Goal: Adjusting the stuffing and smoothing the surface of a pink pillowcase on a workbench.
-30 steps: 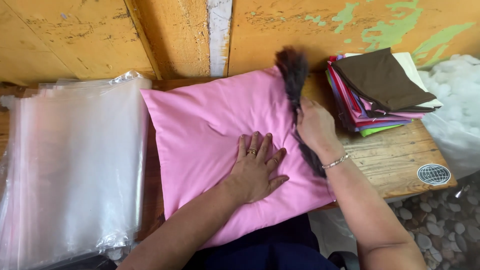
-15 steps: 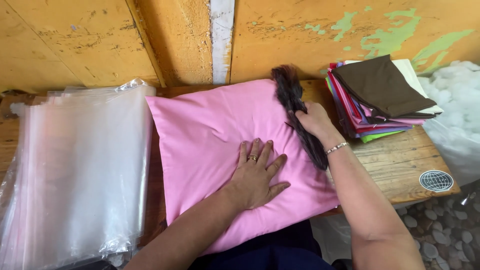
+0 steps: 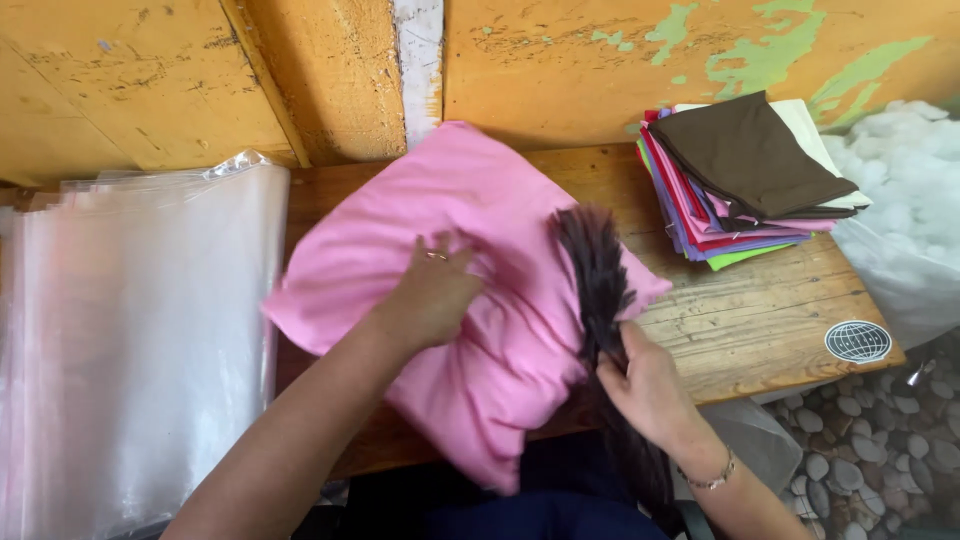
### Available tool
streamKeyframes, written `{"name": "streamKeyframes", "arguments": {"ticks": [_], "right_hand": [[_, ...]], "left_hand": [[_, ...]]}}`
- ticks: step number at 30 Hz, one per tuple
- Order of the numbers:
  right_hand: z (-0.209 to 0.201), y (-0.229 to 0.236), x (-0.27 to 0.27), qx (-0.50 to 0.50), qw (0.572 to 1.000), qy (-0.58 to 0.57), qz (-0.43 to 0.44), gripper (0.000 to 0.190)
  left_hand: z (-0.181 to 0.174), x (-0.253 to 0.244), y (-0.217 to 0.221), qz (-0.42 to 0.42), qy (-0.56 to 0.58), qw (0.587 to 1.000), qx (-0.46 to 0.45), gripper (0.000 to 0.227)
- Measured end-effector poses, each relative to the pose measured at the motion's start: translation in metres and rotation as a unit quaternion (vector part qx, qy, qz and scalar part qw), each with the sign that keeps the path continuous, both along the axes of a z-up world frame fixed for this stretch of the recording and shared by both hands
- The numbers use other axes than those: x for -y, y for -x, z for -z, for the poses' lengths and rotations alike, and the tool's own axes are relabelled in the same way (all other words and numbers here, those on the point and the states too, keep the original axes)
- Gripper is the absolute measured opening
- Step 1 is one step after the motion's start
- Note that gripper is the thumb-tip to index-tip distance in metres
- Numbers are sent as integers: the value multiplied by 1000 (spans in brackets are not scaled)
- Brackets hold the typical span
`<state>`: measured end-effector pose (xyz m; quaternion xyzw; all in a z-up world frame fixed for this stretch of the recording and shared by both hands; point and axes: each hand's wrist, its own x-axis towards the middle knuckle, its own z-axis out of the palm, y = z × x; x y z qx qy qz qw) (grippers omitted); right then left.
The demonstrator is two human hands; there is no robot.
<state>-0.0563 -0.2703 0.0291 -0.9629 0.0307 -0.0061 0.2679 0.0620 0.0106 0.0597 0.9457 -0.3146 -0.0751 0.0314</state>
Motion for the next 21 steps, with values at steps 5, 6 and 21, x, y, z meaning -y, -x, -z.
{"name": "streamKeyframes", "arguments": {"ticks": [5, 6, 21], "right_hand": [[-21, 15, -3, 80, 988, -42, -124, 30], [-22, 12, -1, 170, 972, -22, -161, 33], [19, -111, 22, 193, 918, 206, -278, 36]], "left_hand": [[-28, 15, 12, -160, -78, 984, -27, 60], [-34, 24, 18, -179, 26, 982, -46, 75], [26, 34, 75, 108, 173, 977, 67, 82]]}}
